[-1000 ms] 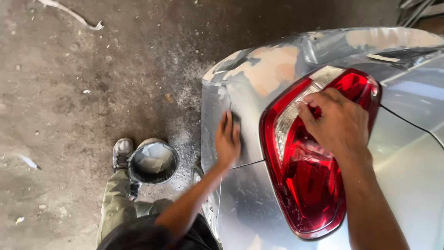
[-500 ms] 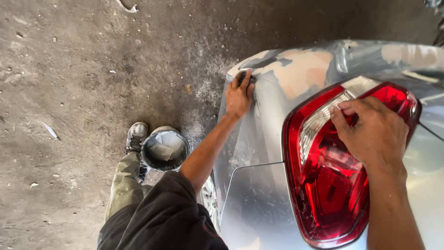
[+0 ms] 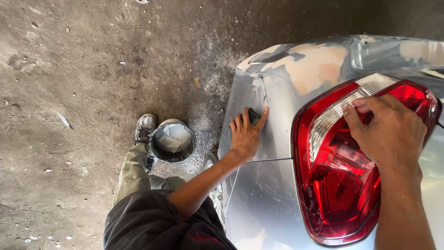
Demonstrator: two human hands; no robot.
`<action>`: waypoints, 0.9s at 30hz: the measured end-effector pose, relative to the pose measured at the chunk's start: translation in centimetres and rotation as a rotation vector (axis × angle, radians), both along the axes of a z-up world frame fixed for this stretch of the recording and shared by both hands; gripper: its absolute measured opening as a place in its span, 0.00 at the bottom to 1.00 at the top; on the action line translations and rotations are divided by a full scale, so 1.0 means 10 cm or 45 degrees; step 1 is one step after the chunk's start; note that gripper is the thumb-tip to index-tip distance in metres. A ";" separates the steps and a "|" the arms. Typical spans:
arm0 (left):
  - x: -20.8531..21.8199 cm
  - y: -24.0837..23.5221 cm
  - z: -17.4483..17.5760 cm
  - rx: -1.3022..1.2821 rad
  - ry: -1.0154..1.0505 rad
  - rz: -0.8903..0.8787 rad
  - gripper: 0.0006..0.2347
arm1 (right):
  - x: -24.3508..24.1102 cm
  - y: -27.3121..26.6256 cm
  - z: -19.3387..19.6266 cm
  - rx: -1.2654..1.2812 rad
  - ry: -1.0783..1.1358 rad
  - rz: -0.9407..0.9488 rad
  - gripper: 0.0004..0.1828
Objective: The person sands the rear bumper of a silver car using a sanding block, repeatedly dipping it into a bucket of water. They work on the area near the taillight and the lower edge of the bumper, occasionally wiping the surface with a cloth.
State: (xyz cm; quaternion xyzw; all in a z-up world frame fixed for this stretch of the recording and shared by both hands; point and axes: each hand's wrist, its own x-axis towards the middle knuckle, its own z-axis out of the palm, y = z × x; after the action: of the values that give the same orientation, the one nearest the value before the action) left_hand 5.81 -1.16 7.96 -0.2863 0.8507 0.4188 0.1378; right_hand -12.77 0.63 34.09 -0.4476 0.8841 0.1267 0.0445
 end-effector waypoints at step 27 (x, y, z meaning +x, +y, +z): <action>-0.85 -0.04 -1.16 0.207 0.576 0.758 0.23 | 0.00 -0.01 -0.02 0.108 0.106 -0.052 0.09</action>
State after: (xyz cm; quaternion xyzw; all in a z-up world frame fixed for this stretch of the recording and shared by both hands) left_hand -2.68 -1.59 -3.63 -0.4093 0.7031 0.5593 -0.1589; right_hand -12.78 0.53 33.86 -0.4216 0.8879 0.1817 0.0291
